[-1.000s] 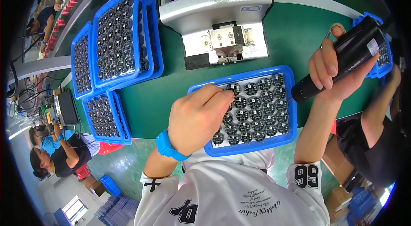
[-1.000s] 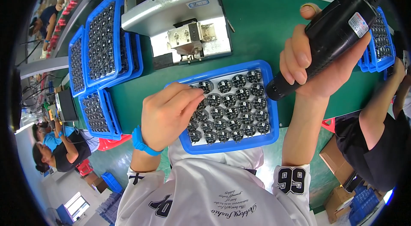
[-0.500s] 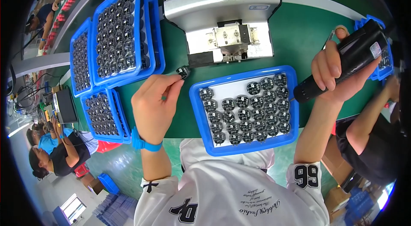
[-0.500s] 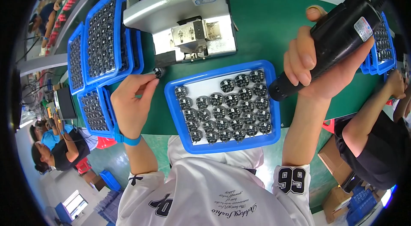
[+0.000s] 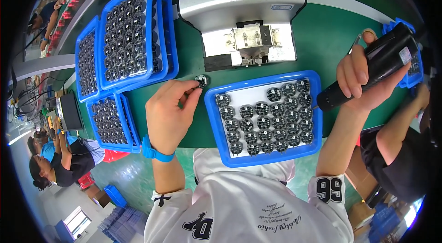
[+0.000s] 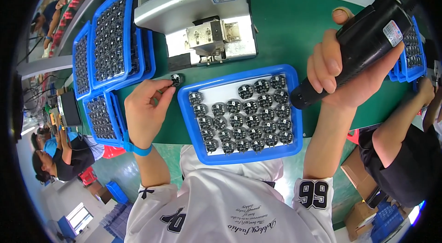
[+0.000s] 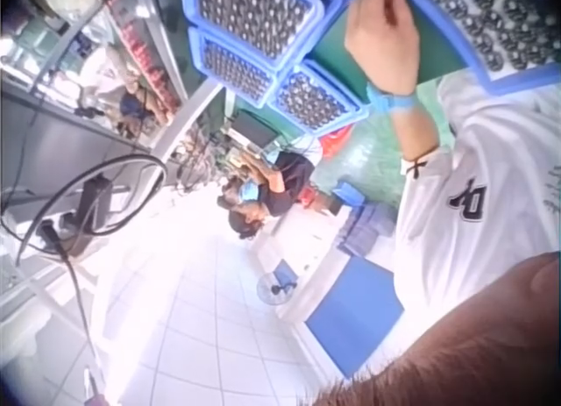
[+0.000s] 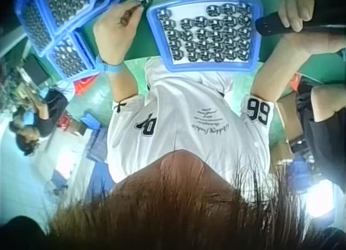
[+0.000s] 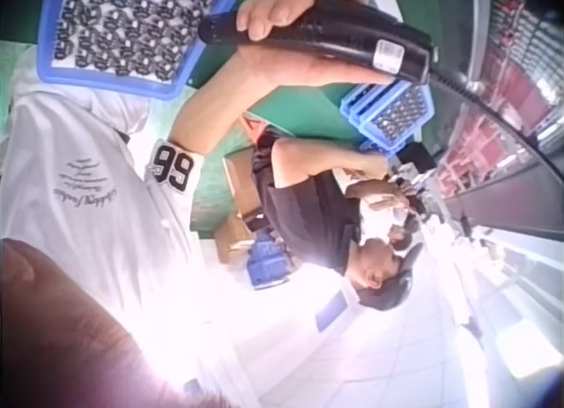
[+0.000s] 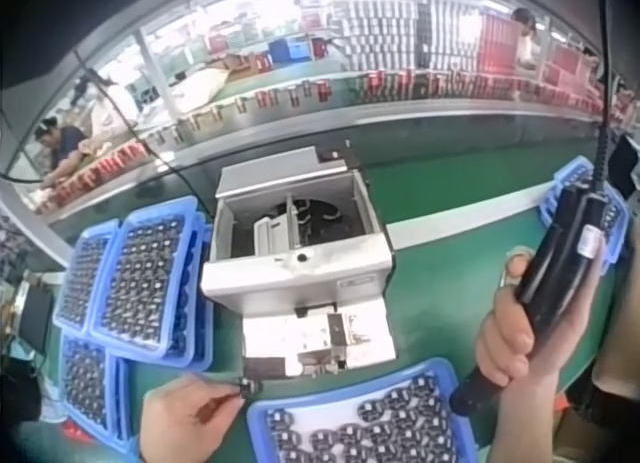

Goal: The person assembles electronic circuit boards by hand at a production station, then tests them. An electric screwdriver is used to secure electronic components onto the circuit boards, which are stored in blue trays.

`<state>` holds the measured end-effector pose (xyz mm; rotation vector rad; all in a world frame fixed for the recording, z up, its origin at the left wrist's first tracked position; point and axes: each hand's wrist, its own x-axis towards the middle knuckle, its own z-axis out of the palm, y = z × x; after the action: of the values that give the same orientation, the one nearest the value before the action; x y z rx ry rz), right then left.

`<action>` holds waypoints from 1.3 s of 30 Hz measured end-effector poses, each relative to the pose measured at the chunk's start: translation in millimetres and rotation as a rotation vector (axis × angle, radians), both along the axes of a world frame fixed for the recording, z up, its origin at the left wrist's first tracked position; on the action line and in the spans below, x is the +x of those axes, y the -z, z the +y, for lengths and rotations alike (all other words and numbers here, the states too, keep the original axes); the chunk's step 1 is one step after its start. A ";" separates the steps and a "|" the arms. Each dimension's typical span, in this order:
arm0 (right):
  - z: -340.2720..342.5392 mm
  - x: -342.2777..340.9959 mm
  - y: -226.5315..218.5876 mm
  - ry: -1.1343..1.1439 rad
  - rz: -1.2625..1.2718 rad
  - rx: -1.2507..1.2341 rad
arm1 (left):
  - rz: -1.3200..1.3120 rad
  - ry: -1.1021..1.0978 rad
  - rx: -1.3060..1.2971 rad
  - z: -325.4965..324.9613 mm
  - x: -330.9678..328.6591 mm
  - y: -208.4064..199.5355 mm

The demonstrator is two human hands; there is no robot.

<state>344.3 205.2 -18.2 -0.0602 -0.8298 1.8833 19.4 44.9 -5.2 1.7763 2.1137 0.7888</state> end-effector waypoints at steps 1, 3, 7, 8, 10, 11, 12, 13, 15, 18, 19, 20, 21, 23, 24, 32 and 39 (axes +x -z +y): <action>-0.4 0.4 -0.8 0.002 -0.001 0.000 | -0.004 0.007 -0.005 -0.4 0.3 1.6; -0.9 -0.3 -1.1 0.012 -0.010 0.006 | -0.007 0.009 -0.012 -1.3 0.5 2.7; -1.3 -1.3 -1.5 0.014 -0.017 0.002 | 0.001 -0.007 -0.016 -0.4 1.5 -0.7; -0.9 -1.3 -1.0 0.015 -0.016 0.003 | 0.003 -0.014 -0.008 -0.8 1.7 -2.1; -0.5 -1.3 -0.5 0.014 -0.015 0.004 | -0.002 -0.037 -0.014 -2.6 3.4 -6.9; -0.9 -0.7 -1.1 0.015 -0.016 -0.002 | -0.007 -0.057 -0.021 -3.9 4.5 -9.7; -1.0 -0.1 -1.4 0.015 -0.016 -0.008 | -0.008 -0.058 -0.022 -5.7 5.7 -12.1; 0.6 0.7 -0.4 0.015 -0.017 -0.009 | 0.000 -0.053 0.029 -8.0 7.0 -14.3; 4.9 2.1 4.0 -0.058 0.052 0.071 | 0.008 -0.050 0.080 -13.1 10.0 -16.2; 5.9 2.7 6.6 -0.075 0.058 0.082 | 0.014 0.133 0.180 -20.0 21.1 -17.3; 4.6 2.7 6.5 -0.077 0.057 0.081 | 0.013 0.130 0.180 -19.4 25.6 -15.9; 2.8 2.2 5.1 -0.040 0.034 0.054 | 0.012 0.193 0.174 -18.9 29.3 -15.9; 1.7 1.7 4.0 -0.002 0.010 0.028 | 0.011 0.256 0.168 -18.6 33.0 -15.8; 1.2 1.0 3.0 -0.003 0.009 0.018 | 0.001 0.285 0.162 -19.1 40.2 -10.6; 0.8 1.0 2.9 0.001 0.006 0.008 | 0.009 0.319 0.132 -18.3 43.9 -9.4; 5.0 2.5 6.6 -0.078 0.066 0.064 | 0.046 0.359 0.118 -12.2 54.4 -0.8; 5.4 3.3 5.8 -0.077 0.058 0.067 | 0.115 0.273 0.152 -2.6 46.4 -4.0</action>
<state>347.6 210.6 -24.1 0.0684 -0.8650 1.9185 65.8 42.4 -1.2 2.1789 1.8620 0.8078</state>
